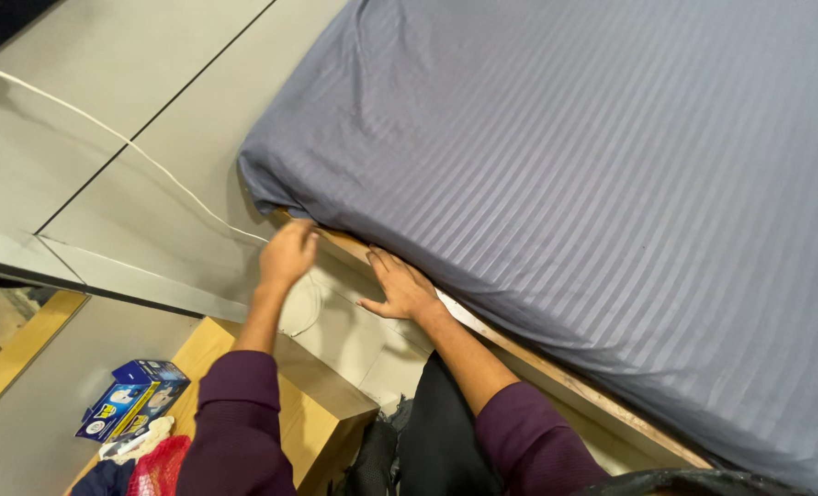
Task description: The person smooths out a blue striped bedsheet over a mattress and then proceeds to tuck the edges of the sheet under the mattress on multiple sides.
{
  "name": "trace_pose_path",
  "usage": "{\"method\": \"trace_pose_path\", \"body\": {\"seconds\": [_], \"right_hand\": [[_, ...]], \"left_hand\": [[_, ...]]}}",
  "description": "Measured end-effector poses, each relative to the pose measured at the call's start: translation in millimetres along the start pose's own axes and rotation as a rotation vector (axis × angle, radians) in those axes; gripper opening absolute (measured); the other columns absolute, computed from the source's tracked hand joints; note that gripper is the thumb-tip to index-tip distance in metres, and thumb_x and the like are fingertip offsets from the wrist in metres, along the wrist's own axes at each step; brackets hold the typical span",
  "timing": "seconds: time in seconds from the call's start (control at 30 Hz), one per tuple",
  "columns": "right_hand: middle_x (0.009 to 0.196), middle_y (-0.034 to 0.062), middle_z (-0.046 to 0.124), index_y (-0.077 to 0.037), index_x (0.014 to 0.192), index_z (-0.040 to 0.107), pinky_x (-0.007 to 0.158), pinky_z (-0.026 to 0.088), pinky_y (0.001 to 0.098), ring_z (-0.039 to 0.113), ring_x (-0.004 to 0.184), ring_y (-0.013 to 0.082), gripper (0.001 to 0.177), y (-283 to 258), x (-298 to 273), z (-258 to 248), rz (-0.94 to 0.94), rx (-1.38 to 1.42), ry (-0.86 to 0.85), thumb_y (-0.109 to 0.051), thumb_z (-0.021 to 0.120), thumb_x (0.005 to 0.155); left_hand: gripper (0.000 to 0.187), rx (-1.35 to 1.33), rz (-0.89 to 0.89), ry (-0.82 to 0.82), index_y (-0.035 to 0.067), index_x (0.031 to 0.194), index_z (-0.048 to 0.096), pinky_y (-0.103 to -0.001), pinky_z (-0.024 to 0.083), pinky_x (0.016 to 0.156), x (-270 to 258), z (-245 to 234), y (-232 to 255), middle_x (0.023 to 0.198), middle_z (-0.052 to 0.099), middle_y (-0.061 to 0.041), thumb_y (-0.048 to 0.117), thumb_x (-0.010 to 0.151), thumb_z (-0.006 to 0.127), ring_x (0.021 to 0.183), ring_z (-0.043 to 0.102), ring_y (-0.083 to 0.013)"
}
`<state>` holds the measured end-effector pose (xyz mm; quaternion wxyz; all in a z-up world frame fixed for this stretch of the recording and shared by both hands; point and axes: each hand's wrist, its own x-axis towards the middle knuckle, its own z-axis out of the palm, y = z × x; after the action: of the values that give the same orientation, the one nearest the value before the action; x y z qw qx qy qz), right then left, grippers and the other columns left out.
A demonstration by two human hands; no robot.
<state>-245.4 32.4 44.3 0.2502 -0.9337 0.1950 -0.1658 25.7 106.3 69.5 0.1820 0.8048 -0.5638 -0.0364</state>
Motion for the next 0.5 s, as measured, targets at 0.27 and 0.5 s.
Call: {"method": "trace_pose_path", "body": {"seconds": [0.27,0.5], "right_hand": [[0.151,0.0272,0.045,0.009,0.148,0.039,0.118,0.039,0.0470,0.049,0.138,0.0414,0.105,-12.3,2.9,-14.7,0.003,-0.088,0.012,-0.074,0.060,0.087],[0.153,0.0353,0.037,0.011,0.150,0.036,0.117,0.033,0.0494,0.040,0.140,0.0484,0.119,0.7,13.6,-3.6,-0.008,-0.027,-0.089,-0.079,0.064,0.078]], "left_hand": [[0.041,0.254,0.224,-0.174,0.011,0.121,0.070,-0.056,0.036,0.108,49.6,19.7,-19.2,0.135,0.065,-0.010,0.036,0.094,0.052,0.136,0.050,-0.0329],[0.050,0.588,-0.072,-0.388,0.018,0.135,0.067,-0.063,0.022,0.125,69.4,49.7,14.8,0.151,0.055,-0.003,0.045,0.105,0.038,0.151,0.036,-0.0268]]}}
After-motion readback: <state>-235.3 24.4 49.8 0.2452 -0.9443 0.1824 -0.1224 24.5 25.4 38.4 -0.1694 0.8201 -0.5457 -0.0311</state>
